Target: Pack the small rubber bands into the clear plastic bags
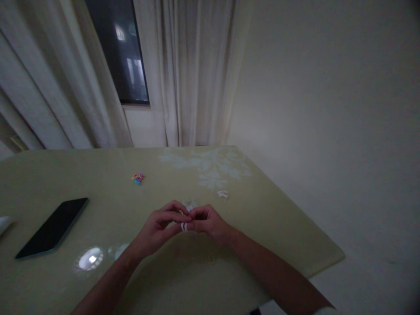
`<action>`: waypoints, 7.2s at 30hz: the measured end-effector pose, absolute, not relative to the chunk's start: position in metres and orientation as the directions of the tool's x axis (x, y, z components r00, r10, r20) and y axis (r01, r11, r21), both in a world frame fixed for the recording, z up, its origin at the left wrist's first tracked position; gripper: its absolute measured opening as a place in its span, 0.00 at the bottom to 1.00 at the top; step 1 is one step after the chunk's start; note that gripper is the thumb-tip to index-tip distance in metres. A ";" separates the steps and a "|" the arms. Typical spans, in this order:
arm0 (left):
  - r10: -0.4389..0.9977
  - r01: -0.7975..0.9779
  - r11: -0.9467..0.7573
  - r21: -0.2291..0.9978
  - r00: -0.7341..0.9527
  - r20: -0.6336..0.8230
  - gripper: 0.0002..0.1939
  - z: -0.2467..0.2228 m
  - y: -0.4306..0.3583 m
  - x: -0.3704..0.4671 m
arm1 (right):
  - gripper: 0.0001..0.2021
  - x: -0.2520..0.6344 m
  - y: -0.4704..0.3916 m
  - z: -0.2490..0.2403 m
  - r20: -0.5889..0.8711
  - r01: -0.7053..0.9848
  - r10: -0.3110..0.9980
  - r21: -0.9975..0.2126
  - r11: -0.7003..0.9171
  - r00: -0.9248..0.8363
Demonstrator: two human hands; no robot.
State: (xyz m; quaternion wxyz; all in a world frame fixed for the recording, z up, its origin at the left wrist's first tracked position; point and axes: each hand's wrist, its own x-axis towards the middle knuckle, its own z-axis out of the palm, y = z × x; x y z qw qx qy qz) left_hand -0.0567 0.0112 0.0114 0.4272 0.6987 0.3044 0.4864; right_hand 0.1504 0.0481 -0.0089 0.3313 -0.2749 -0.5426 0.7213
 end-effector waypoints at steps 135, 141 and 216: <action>0.881 0.760 -0.261 0.595 0.439 -0.175 0.07 -0.010 0.014 -0.079 | 0.08 0.166 0.034 -0.010 0.040 0.658 0.744 -0.438 0.613 -0.667; 0.862 0.775 -0.275 0.570 0.461 -0.212 0.09 -0.006 0.008 -0.073 | 0.10 0.156 0.036 -0.021 0.039 0.677 0.767 -0.445 0.587 -0.640; 0.958 0.240 -0.281 0.929 0.116 0.260 0.14 0.007 0.003 -0.041 | 0.16 0.163 0.022 -0.012 0.413 0.181 0.870 -0.865 0.468 -0.270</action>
